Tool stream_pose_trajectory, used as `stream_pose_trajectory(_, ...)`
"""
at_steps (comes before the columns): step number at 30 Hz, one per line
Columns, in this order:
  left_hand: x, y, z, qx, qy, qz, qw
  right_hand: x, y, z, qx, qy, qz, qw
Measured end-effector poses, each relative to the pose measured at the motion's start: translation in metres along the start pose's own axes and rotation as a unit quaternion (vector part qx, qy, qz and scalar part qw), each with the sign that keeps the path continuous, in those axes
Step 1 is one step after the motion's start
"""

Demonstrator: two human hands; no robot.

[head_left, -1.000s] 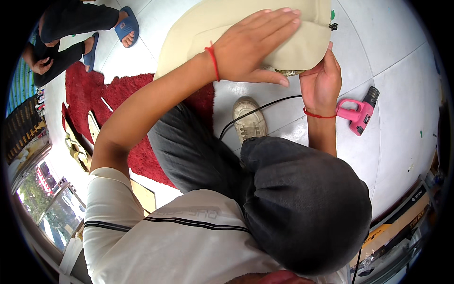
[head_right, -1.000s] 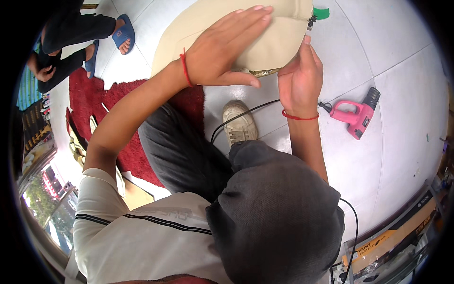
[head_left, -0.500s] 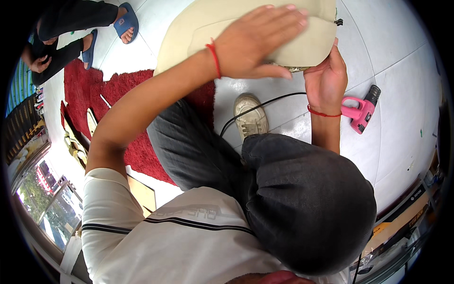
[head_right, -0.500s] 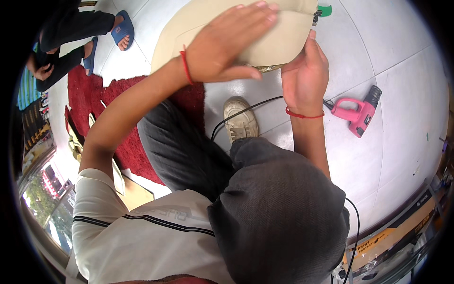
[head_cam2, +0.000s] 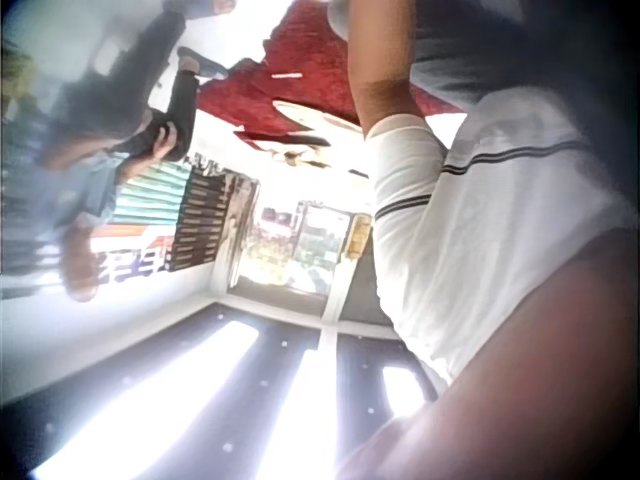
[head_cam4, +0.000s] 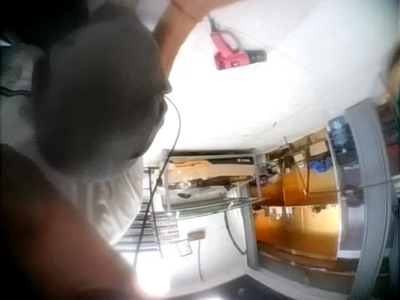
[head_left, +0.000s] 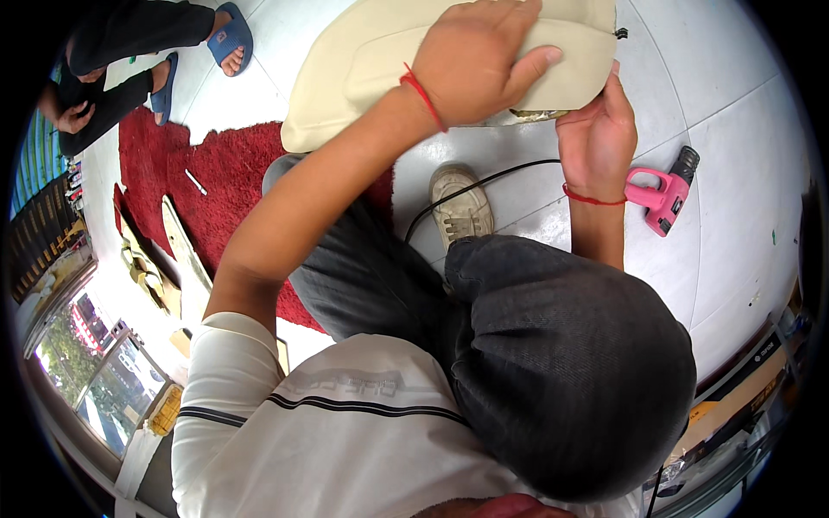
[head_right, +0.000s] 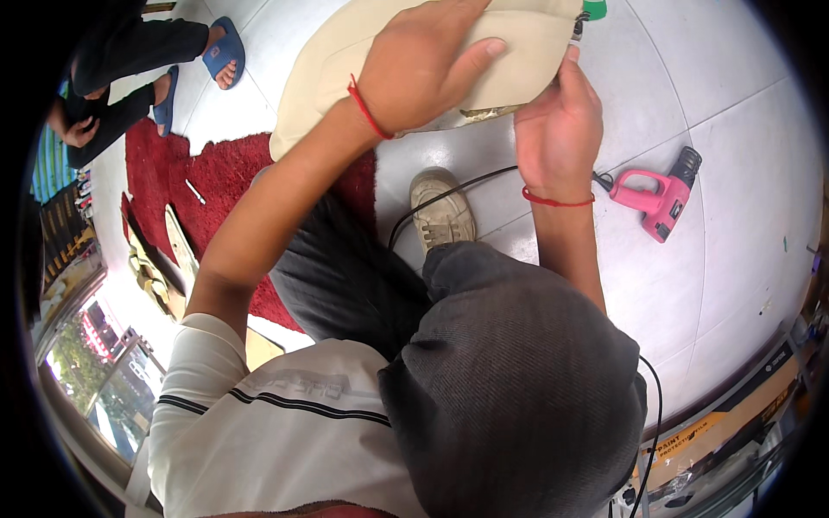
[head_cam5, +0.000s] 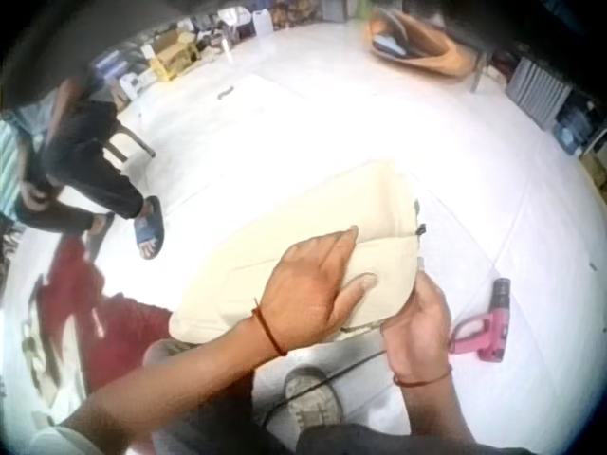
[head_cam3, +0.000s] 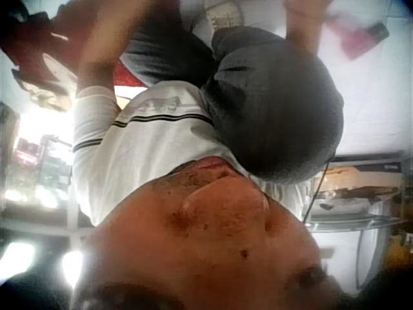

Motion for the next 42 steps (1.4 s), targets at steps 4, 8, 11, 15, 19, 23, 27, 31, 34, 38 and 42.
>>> stream_pose_trajectory(4,0.007,0.013,-0.025,-0.009,-0.046,0.052,0.998,0.002,0.003,-0.006,-0.008,-0.008,-0.007,1.000)
stream_pose_trajectory(8,0.012,0.009,-0.004,0.008,0.040,-0.036,0.999,-0.002,-0.002,-0.006,0.001,0.006,0.006,1.000)
stream_pose_trajectory(11,-0.002,0.007,0.014,0.018,0.057,-0.030,0.998,0.001,-0.007,-0.007,0.014,0.001,0.005,1.000)
stream_pose_trajectory(15,-0.014,0.015,0.001,-0.050,-0.004,0.016,0.999,0.003,-0.001,-0.006,0.015,-0.011,-0.015,1.000)
stream_pose_trajectory(19,-0.007,0.009,0.000,-0.072,0.031,-0.008,0.997,0.000,-0.001,-0.008,0.010,-0.003,-0.001,1.000)
stream_pose_trajectory(23,-0.010,-0.001,0.032,0.025,0.128,0.004,0.991,-0.002,-0.002,-0.007,0.010,0.004,0.019,1.000)
stream_pose_trajectory(27,-0.018,0.003,0.019,-0.013,0.056,0.006,0.998,-0.001,-0.004,-0.011,0.013,-0.007,0.012,1.000)
stream_pose_trajectory(31,0.001,0.015,-0.015,-0.008,-0.007,0.018,1.000,0.001,-0.001,-0.012,0.031,-0.015,-0.009,0.999)
stream_pose_trajectory(34,0.020,0.016,-0.021,0.008,0.007,-0.017,1.000,0.000,-0.005,-0.012,0.040,-0.017,0.003,0.999)
stream_pose_trajectory(38,0.003,0.011,-0.008,-0.003,0.038,0.001,0.999,0.000,-0.010,-0.012,0.033,-0.020,0.028,0.999)
stream_pose_trajectory(42,0.001,0.017,-0.017,0.006,0.010,0.012,1.000,0.002,-0.008,-0.014,0.020,-0.023,0.026,0.999)
Point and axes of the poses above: each hand's wrist, its own z-axis towards the middle knuckle, its own y-axis out of the back of the hand, x = y × z, the point moved 3 cm from there along z, towards the middle knuckle, and after that the axes turned 5 degrees about z, right-handed, at the moved point
